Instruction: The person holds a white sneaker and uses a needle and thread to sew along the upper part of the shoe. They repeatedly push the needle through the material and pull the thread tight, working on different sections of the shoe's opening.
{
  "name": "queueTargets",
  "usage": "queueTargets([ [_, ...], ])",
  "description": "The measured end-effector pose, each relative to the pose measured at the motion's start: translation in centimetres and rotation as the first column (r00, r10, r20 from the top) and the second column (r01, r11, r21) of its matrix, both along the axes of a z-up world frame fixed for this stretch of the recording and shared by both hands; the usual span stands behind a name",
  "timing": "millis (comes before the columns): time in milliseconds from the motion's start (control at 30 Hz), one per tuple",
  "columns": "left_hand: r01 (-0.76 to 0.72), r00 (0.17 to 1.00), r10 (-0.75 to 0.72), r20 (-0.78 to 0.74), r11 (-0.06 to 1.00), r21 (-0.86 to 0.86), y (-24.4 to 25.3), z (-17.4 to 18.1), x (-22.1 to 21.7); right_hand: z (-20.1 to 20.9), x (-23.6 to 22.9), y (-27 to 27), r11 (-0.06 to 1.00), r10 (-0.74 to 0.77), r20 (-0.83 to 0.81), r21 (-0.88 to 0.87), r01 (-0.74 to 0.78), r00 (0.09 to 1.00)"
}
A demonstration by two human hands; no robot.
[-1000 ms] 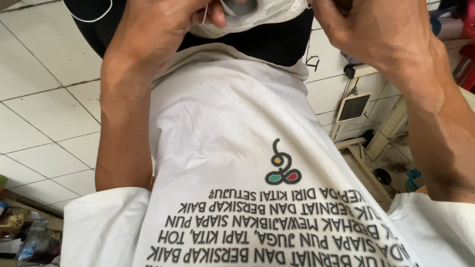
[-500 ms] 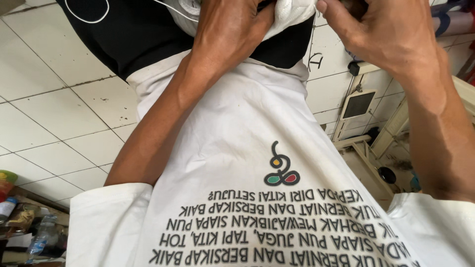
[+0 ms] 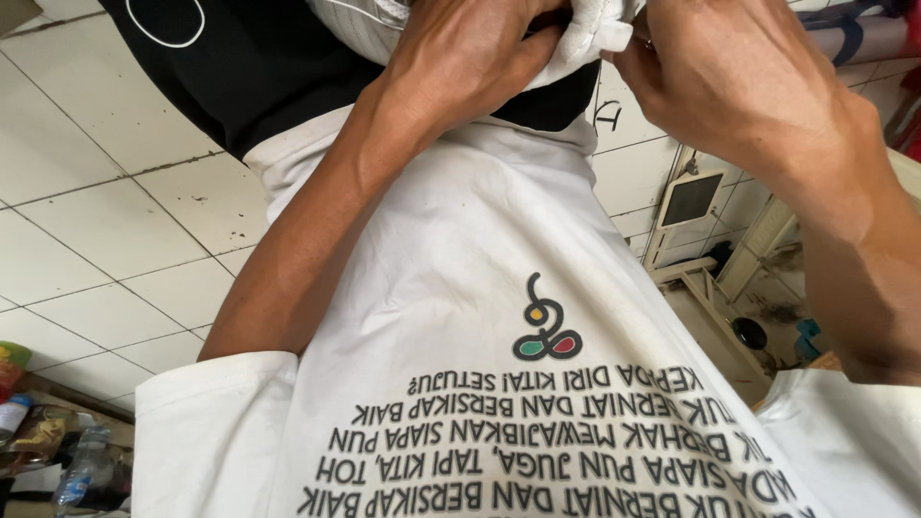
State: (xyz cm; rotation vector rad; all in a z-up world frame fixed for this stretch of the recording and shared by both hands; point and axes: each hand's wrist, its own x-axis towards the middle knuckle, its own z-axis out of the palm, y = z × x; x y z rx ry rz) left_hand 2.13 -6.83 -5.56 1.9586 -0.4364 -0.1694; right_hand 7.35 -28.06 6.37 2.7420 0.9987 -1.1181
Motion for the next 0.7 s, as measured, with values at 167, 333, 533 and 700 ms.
queueTargets([
  [167, 0.082, 0.997, -0.082, -0.017, 0.997, 0.014, 0.5, -0.2, 0.7, -0.6, 0.3, 1.4, 0.966, -0.116, -0.254, 0.196, 0.168, 0.96],
  [333, 0.093, 0.995, -0.092, -0.044, 0.995, 0.026, 0.7, -0.7, 0.3, 0.0, -0.6, 2.3, 0.924, -0.329, -0.354, 0.07, 0.375, 0.876],
  [533, 0.137, 0.969, -0.134, -0.21, 0.99, 0.004, 0.6, 0.5, 0.3, -1.0, -1.3, 0.4, 0.941, -0.23, -0.243, 0.193, 0.279, 0.942],
  [700, 0.103, 0.973, -0.098, -0.207, 0.995, 0.011, -0.2, 0.7, 0.4, -3.8, -2.0, -2.6, 0.933, -0.171, -0.095, 0.306, 0.192, 0.981],
])
